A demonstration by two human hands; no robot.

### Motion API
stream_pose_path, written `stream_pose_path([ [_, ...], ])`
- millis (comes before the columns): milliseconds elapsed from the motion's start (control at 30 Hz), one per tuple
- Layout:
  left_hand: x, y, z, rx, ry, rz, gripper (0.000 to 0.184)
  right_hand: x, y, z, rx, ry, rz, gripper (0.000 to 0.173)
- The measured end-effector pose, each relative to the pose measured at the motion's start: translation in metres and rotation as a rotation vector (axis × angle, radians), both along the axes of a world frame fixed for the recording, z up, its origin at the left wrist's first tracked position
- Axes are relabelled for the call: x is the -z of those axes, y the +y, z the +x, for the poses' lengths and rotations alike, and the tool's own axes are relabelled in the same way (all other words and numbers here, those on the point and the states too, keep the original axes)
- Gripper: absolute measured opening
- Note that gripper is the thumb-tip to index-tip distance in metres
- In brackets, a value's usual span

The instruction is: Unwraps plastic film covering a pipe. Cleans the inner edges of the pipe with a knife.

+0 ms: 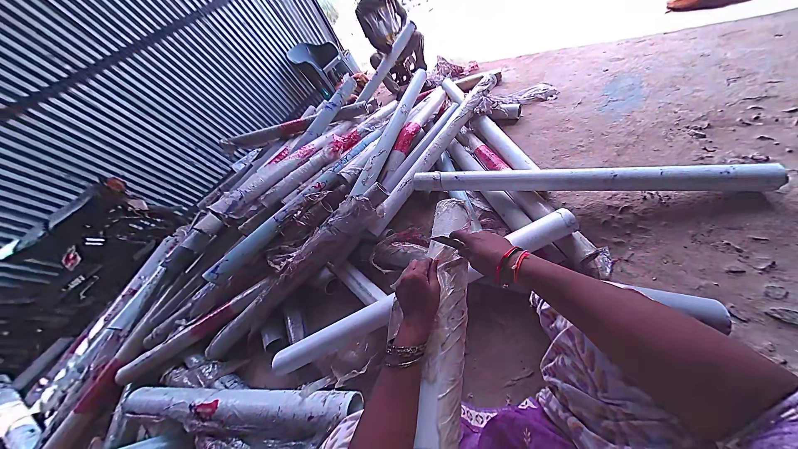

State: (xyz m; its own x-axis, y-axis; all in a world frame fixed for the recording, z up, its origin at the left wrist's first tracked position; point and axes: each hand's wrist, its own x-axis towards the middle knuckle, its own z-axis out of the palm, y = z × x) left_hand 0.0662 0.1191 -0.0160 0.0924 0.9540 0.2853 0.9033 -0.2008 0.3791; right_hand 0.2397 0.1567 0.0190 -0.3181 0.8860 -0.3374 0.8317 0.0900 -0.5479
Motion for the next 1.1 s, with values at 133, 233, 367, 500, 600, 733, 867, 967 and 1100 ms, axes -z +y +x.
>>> stream_pose_path([
  [133,0.001,0.0,-0.004,0.039,-0.016,0.239,0.019,-0.01,-0.018,-0.012,0.015,-0.059,0.037,0.052],
  [233,0.003,0.0,-0.01,0.059,0.004,0.389,0.017,-0.023,-0.031,-0.013,0.023,-0.052,-0.012,0.055],
  [367,0.007,-0.006,-0.011,0.095,0.027,0.476,0.016,-0.014,-0.017,-0.022,0.028,-0.029,0.019,0.059],
  [500,0.005,-0.01,-0.013,0.067,0.036,0.48,0.015,-0.025,-0.034,-0.028,0.039,-0.056,-0.002,0.057],
  [600,0.007,-0.009,-0.015,0.095,0.035,0.521,0.016,-0.031,-0.048,-0.023,0.042,-0.083,-0.024,0.056],
  [733,0.01,-0.014,-0.009,0.099,0.029,0.527,0.016,-0.023,-0.031,-0.035,0.059,-0.073,-0.004,0.058],
  [867,0.007,-0.016,-0.019,0.078,0.011,0.48,0.017,-0.028,-0.061,-0.034,0.061,-0.124,-0.005,0.059],
  [967,0.009,-0.02,-0.018,0.104,0.011,0.524,0.016,-0.025,-0.06,-0.037,0.064,-0.141,-0.031,0.059],
  [1100,0.009,-0.019,-0.018,0.078,0.009,0.52,0.016,-0.026,-0.042,-0.045,0.038,-0.114,-0.008,0.061],
])
